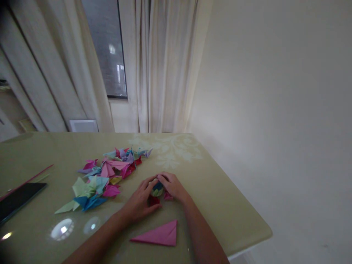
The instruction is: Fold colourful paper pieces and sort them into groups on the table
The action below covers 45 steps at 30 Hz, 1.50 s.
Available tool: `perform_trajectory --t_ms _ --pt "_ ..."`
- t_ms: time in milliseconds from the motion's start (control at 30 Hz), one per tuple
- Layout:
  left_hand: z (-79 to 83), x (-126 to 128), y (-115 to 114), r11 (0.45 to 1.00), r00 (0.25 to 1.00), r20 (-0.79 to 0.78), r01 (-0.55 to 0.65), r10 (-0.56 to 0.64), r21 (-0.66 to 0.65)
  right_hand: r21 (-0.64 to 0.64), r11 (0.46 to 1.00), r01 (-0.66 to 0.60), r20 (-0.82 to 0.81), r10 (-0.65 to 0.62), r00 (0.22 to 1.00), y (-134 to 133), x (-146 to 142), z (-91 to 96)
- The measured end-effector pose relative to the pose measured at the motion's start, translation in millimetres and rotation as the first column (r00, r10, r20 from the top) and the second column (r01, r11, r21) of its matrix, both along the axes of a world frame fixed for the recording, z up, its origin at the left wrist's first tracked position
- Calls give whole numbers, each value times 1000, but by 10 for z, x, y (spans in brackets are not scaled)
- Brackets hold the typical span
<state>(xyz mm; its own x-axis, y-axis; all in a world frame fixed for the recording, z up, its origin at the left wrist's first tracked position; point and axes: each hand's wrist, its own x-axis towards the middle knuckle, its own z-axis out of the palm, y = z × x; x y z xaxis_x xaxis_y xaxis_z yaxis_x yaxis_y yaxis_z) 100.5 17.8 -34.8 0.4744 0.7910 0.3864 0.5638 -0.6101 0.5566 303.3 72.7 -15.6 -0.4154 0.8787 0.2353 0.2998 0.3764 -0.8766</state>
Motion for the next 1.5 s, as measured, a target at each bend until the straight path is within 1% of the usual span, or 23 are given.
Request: perform_trajectory --t_ms 100,200,267,300,367,400,467,500,533,600,633,700,767,833,867,900,933,1000,1033,1100,1200,1333,1500 --pt "-26 14 -62 1000 1000 -16 10 -10 5 4 1000 -11 8 11 1000 -36 -19 44" --pt "32 13 -119 998 1000 -21 11 -9 59 -5 999 -53 24 53 998 -49 -19 73" --pt "151 -34 -108 991 999 -43 2 4 130 -12 998 -57 26 58 998 -51 -9 83" --pt "233 -82 -77 985 998 -53 -35 45 172 -16 998 -54 25 54 998 -52 -3 87" --pt "426 -231 36 954 976 -73 -185 207 237 -30 998 -48 25 49 999 -58 3 96" --pt "524 -328 111 921 943 -85 -293 323 256 -39 998 -50 28 51 998 -62 2 102" --pt "690 -538 272 858 835 -225 -447 502 255 -50 997 -62 37 64 997 -76 -7 116" --pt "748 -638 347 824 759 -322 -505 566 257 -53 996 -70 40 72 997 -84 -14 123" --pt "785 -726 410 800 688 -411 -539 598 262 -52 996 -79 40 81 996 -92 -21 130" --pt "804 -856 501 781 585 -540 -567 605 261 -41 995 -92 40 93 995 -105 -32 137" --pt "795 -897 529 785 562 -579 -566 591 252 -37 995 -95 40 97 994 -109 -35 137" --pt "766 -941 556 796 549 -619 -564 561 221 -36 995 -97 44 98 994 -109 -33 126" --pt "758 -953 558 792 546 -627 -578 555 197 -53 993 -104 45 106 993 -98 -25 106" --pt "786 -940 542 778 560 -593 -597 579 197 -57 994 -98 40 101 994 -81 -16 89" --pt "810 -919 529 776 586 -551 -597 594 201 -44 996 -77 32 79 996 -72 -13 87" --pt "836 -884 511 784 634 -489 -587 599 201 -21 999 -42 15 42 999 -65 -12 91" --pt "861 -832 490 805 702 -407 -562 585 188 3 1000 3 -11 -3 1000 -61 -14 102" --pt "893 -675 442 881 852 -222 -458 473 120 34 996 82 -80 -79 994 -64 -23 142" --pt "895 -574 418 918 908 -139 -388 395 79 36 994 100 -117 -95 989 -70 -28 166" --pt "872 -360 383 965 965 -25 -260 261 8 45 995 87 -162 -79 984 -87 -37 211" --pt "811 -104 391 984 984 37 -176 177 -12 96 993 66 -172 -49 984 -103 -36 248" --pt "795 30 500 985 983 63 -173 173 -11 140 983 114 -189 -87 978 -90 -24 253" --pt "830 87 665 989 985 115 -122 131 -78 173 947 272 -229 -230 946 -54 -15 218"
